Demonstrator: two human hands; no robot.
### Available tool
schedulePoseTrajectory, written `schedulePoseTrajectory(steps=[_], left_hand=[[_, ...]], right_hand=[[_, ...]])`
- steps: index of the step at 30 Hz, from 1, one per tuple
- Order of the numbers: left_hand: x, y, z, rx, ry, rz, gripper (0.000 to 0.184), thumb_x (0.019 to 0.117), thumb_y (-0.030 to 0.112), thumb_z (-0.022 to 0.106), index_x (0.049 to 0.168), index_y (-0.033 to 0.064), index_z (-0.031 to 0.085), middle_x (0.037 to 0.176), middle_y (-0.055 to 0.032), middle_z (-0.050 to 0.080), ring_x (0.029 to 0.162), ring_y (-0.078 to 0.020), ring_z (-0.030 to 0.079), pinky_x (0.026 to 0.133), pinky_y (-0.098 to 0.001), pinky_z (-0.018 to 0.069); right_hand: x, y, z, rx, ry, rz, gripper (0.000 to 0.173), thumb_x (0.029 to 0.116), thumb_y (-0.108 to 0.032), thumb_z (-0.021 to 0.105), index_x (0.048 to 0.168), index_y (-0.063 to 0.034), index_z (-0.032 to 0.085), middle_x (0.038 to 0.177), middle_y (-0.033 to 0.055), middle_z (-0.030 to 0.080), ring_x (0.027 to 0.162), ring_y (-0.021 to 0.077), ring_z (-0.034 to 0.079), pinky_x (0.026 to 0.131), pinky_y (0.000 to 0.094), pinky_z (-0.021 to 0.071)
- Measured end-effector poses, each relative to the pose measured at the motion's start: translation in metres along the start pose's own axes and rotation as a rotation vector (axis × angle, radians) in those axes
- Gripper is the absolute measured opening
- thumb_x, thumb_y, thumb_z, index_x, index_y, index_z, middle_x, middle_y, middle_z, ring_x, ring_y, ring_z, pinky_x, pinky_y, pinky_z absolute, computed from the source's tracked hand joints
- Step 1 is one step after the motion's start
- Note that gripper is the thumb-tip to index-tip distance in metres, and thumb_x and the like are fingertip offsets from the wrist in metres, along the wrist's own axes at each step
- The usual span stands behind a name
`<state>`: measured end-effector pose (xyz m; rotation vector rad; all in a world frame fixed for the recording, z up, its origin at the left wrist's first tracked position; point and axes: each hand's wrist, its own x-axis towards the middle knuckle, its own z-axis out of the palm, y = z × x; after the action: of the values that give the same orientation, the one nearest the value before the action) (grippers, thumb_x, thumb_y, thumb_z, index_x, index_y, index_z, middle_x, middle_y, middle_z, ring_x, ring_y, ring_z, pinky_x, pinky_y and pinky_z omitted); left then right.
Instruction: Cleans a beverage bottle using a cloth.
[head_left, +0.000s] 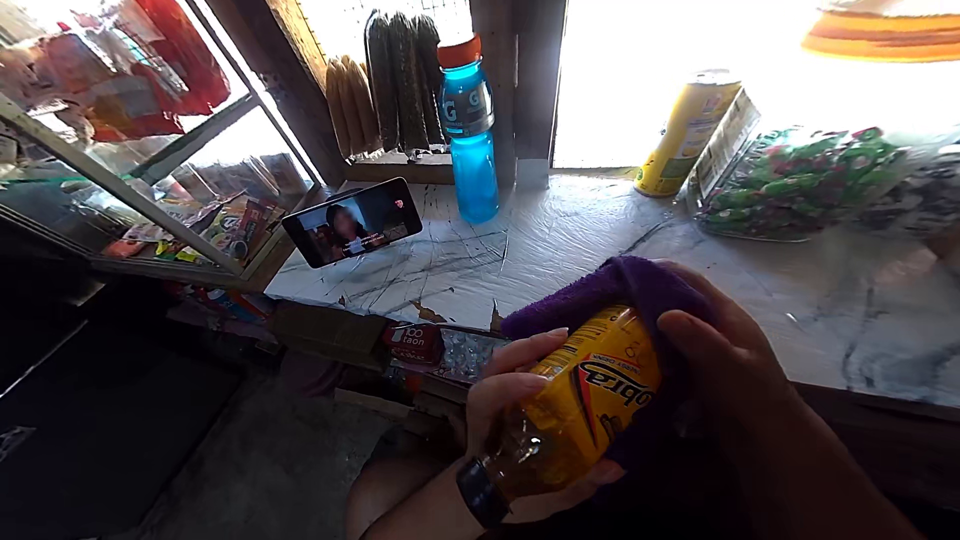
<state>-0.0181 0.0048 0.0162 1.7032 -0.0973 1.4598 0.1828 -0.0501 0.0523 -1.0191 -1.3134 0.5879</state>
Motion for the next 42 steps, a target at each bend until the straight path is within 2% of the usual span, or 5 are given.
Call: schedulePoseTrajectory(steps=[9,19,26,32,42], left_hand=[[0.0,-0.002,0.004,-0.157,0.119,-0.155,0.078,0.0839,0.028,0.084,0.148,0.023,0.039,0.143,-0.0014,0.06,0.129,-0.0149,0.059,0.11,-0.0322,0.0484],[-0.001,-0.002,0.0,-0.178,0.132,-0.118,0.058,0.0864,0.028,0.081,0.138,0.021,0.054,0.137,-0.0046,0.063,0.128,-0.0174,0.06,0.106,-0.0329,0.0506],[0.0,-0.002,0.002,-0.131,0.114,-0.092,0.059,0.086,0.029,0.082,0.137,0.0223,0.054,0.139,-0.0031,0.061,0.13,-0.0166,0.058,0.108,-0.0327,0.0495],[0.0,-0.002,0.004,-0.173,0.119,-0.093,0.058,0.0852,0.025,0.082,0.136,0.0204,0.055,0.139,-0.0056,0.061,0.13,-0.0187,0.058,0.108,-0.034,0.0495],[-0.003,-0.003,0.003,-0.193,0.173,-0.124,0.06,0.0853,0.03,0.082,0.137,0.0207,0.054,0.136,-0.0039,0.063,0.126,-0.0156,0.061,0.104,-0.0313,0.0519]], right_hand=[[-0.001,-0.001,0.009,0.008,0.127,-0.079,0.02,0.1055,-0.041,0.051,0.122,-0.0346,0.06,0.099,-0.0234,0.067,0.088,-0.0098,0.064,0.077,0.0108,0.0555],[-0.003,0.0,0.008,-0.092,0.248,-0.038,0.029,0.1104,-0.044,0.034,0.109,-0.0332,0.061,0.091,-0.0245,0.066,0.088,-0.0115,0.064,0.078,0.0118,0.0552],[-0.003,0.001,0.005,-0.008,0.144,-0.041,0.023,0.1039,-0.049,0.05,0.119,-0.0374,0.062,0.099,-0.0249,0.069,0.09,-0.0103,0.065,0.08,0.0128,0.0564],[0.001,0.006,0.001,-0.086,0.008,-0.159,0.044,0.0933,-0.052,0.066,0.13,-0.0315,0.056,0.11,-0.0228,0.065,0.097,-0.0093,0.063,0.081,0.012,0.0558],[-0.002,0.008,0.002,-0.127,0.067,-0.235,0.031,0.1048,-0.047,0.049,0.131,-0.0333,0.058,0.11,-0.0258,0.065,0.099,-0.0128,0.062,0.084,0.0099,0.0535]])
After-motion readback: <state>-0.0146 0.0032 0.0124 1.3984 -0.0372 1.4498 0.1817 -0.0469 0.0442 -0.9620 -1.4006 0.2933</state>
